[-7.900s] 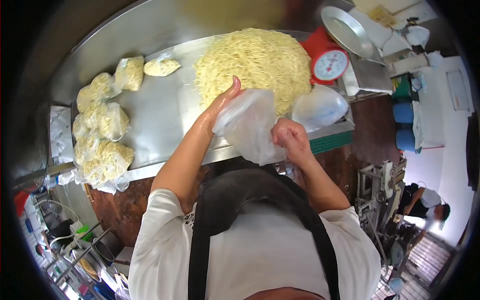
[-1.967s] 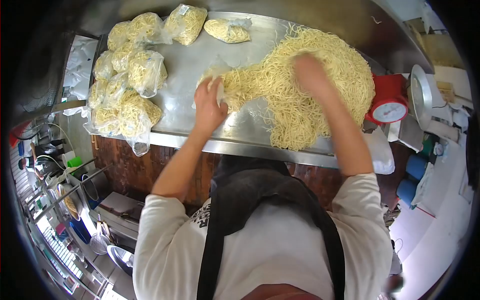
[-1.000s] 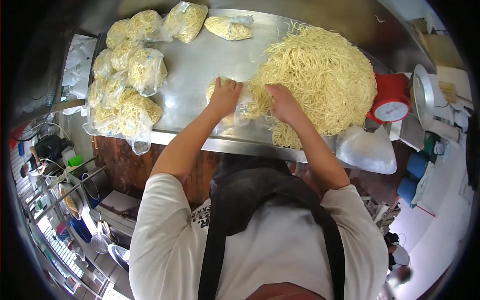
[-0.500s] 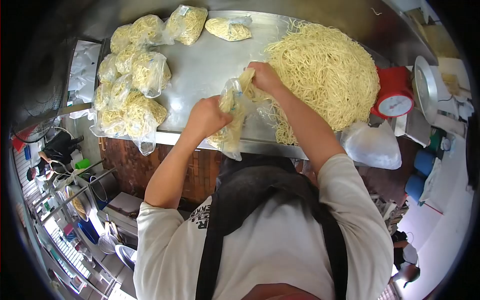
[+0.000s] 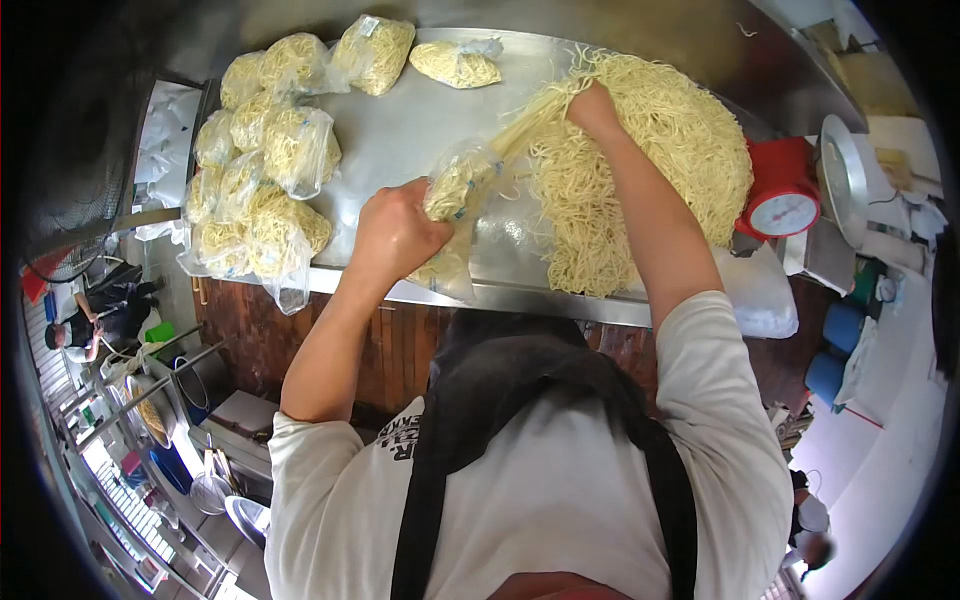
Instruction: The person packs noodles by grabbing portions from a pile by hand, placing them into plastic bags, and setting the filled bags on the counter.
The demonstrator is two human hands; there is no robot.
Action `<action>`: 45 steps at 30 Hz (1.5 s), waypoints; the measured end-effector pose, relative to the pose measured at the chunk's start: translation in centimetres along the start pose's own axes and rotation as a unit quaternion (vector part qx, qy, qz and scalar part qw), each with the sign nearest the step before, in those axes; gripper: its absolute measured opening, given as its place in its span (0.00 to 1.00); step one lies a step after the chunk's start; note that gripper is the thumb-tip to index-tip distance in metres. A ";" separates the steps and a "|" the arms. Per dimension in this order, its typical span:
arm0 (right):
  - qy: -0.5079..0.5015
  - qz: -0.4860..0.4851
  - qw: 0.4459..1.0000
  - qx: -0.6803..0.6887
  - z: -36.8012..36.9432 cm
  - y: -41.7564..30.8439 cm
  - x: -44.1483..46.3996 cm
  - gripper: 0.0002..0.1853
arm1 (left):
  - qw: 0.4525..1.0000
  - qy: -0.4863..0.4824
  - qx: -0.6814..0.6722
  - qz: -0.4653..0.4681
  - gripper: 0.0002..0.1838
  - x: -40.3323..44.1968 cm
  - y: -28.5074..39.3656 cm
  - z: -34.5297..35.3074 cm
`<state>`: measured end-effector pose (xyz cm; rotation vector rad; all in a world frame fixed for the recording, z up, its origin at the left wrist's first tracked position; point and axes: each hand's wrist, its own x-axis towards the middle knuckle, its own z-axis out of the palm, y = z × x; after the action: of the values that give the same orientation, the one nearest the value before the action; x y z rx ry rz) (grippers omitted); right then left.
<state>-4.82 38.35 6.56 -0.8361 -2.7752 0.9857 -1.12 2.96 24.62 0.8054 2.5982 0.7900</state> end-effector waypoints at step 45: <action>-0.058 -0.376 0.923 0.063 1.6 -10.9 -14.6 0.15 | 0.792 0.210 -0.540 -0.191 0.11 4.9 -3.0 7.8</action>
<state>2.05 22.87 13.41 0.3196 -2.6849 1.0356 -2.91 6.97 16.01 -0.2636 1.8962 2.1359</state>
